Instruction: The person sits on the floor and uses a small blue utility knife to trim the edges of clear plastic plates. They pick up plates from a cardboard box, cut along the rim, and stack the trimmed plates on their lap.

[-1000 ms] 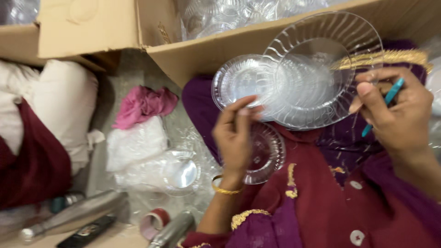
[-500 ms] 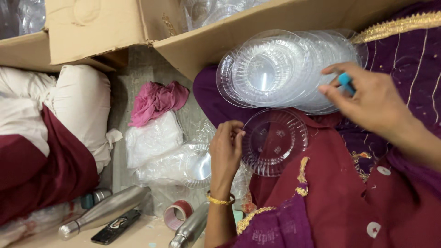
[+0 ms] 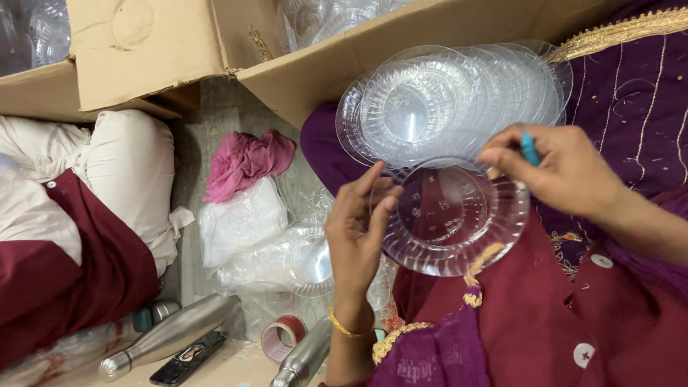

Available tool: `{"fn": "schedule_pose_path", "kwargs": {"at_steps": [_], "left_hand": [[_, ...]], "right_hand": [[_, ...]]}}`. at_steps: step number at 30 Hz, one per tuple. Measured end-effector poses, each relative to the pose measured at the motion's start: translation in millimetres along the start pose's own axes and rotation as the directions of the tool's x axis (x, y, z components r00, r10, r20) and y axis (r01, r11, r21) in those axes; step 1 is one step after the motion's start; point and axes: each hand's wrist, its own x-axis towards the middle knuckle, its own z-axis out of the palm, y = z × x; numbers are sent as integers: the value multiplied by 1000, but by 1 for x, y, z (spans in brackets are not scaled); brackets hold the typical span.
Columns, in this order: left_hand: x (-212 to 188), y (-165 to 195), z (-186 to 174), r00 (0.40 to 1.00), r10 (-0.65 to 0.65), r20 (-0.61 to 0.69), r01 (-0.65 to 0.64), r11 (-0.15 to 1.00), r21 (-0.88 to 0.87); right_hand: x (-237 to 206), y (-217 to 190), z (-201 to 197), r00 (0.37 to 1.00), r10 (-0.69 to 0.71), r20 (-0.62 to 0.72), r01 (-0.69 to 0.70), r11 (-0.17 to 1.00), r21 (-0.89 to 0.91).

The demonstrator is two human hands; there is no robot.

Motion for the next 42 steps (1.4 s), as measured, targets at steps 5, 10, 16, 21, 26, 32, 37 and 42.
{"fn": "schedule_pose_path", "kwargs": {"at_steps": [5,10,16,21,26,32,37,42], "left_hand": [[-3,-3,6,997,-69,18,71,993,-98],[-11,-13,7,997,-61,-51,50,978,-202],[25,-5,1,982,65,-175,-82,992,-91],[72,14,-12,979,23,204,-3,995,-98],[68,33,39,728,57,684,-45,998,-35],[74,71,72,539,-77,839,129,992,8],[76,84,85,544,-63,837,-32,995,96],[72,83,87,560,-18,828,-101,991,90]], "right_hand": [[-7,2,-2,997,50,-64,-31,964,265],[-12,-1,-2,988,64,-138,-2,910,415],[-24,10,-20,994,-109,-18,109,929,353],[-26,23,-63,945,-310,107,291,943,161],[-33,26,-102,748,-505,431,554,832,12],[-19,19,-101,635,-558,535,488,826,282],[-9,16,-101,547,-629,552,502,775,384],[-9,25,-102,495,-640,588,481,765,428]]}}
